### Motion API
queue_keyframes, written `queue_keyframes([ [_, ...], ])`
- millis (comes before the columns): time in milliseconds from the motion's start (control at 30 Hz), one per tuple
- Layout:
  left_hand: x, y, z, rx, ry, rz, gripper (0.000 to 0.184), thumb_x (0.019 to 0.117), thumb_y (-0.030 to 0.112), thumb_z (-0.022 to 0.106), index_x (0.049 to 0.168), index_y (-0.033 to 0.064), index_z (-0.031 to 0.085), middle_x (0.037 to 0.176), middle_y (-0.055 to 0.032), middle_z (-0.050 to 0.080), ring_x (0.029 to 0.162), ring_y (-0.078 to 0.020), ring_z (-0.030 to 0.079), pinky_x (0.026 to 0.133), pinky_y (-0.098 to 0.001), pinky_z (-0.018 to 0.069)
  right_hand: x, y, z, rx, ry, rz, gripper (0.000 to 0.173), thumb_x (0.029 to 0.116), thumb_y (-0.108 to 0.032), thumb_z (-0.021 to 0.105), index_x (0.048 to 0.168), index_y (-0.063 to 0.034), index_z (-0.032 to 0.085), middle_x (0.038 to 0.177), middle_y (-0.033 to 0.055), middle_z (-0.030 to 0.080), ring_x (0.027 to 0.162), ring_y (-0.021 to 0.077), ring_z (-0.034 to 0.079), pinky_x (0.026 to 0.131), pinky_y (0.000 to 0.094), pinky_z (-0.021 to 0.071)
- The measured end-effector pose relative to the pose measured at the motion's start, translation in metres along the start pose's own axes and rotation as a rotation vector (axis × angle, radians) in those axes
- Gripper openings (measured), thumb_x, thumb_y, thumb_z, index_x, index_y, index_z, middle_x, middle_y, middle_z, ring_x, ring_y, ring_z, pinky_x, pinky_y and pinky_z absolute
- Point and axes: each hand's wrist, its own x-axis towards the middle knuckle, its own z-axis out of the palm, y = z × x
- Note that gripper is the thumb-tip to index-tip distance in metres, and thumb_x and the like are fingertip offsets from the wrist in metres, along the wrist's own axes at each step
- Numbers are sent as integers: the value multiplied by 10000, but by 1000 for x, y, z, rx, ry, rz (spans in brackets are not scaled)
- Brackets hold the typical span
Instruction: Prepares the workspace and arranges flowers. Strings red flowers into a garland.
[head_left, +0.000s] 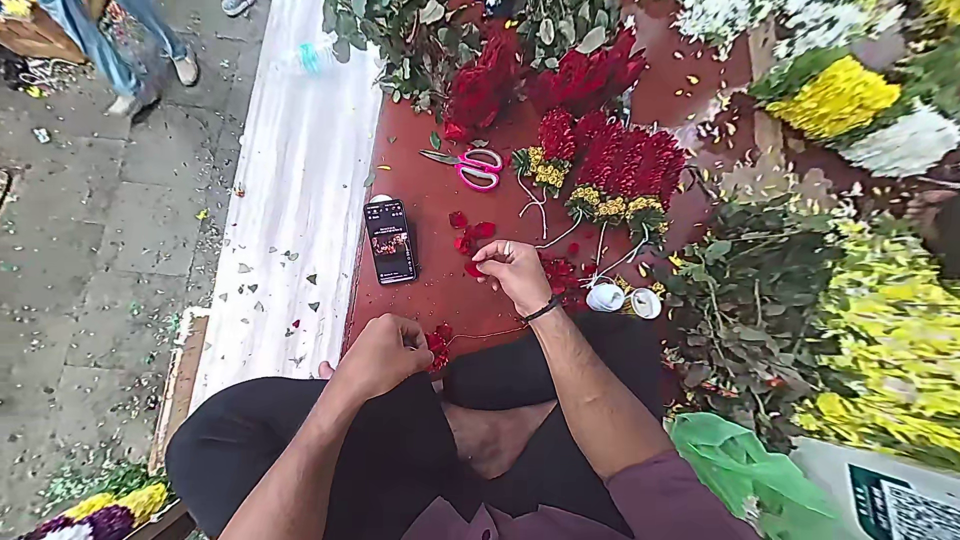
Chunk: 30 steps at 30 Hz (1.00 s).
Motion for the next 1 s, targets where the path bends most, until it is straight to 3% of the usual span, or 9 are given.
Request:
queue_keyframes([
  [133,0,-3,-1,-12,6,3,150,857,317,747,790,185,722,660,53,636,576,-90,575,559,-365,489,0,-3,5,20,-36,-40,120,913,35,657,963,-1,759,821,97,741,596,130,637,497,260,505],
  [267,-2,-2,-3,-18,20,9,161,862,326,744,791,183,726,656,48,635,573,-95,575,554,-368,488,-5,-5,7,11,-80,-71,183,960,4,604,1034,-19,770,939,103,761,678,163,682,583,301,570],
  [433,-6,-1,-4,-37,39,6,174,857,316,760,790,160,720,652,36,626,572,-103,569,557,-372,486,-24,-10,5,-86,-159,-238,339,835,122,634,1103,-51,752,1010,87,748,712,187,668,620,346,577],
  [533,-6,-1,-4,-41,58,-5,160,861,292,770,795,152,727,667,27,639,586,-109,578,578,-380,496,-31,-10,5,-164,-143,-306,252,854,48,725,1065,-86,761,1056,41,752,823,184,717,688,366,627],
  [667,-4,-2,-5,-51,96,-36,149,854,278,780,795,152,726,688,21,657,619,-114,603,611,-398,515,-35,-17,11,-129,-81,-285,101,940,-100,735,1034,-73,763,973,51,746,724,164,685,637,327,601],
  [733,-3,-3,-4,-73,122,-44,146,850,272,779,790,151,721,689,20,651,628,-118,600,614,-404,508,-44,-23,15,-61,-35,-248,114,934,-91,733,1046,-72,742,941,68,729,672,168,646,587,314,563],
  [867,-1,-6,-5,-118,211,-31,151,855,279,787,787,153,737,685,16,672,633,-128,626,627,-421,532,-68,-34,26,78,-9,-203,357,860,-30,768,1187,-83,635,968,106,729,653,217,656,532,339,557],
  [1000,0,-6,-5,-195,258,-13,125,917,264,770,858,154,775,711,19,700,611,-107,618,613,-373,529,-90,-35,43,227,-118,-88,526,808,37,789,1275,-43,561,885,159,734,661,247,683,577,360,580],
])
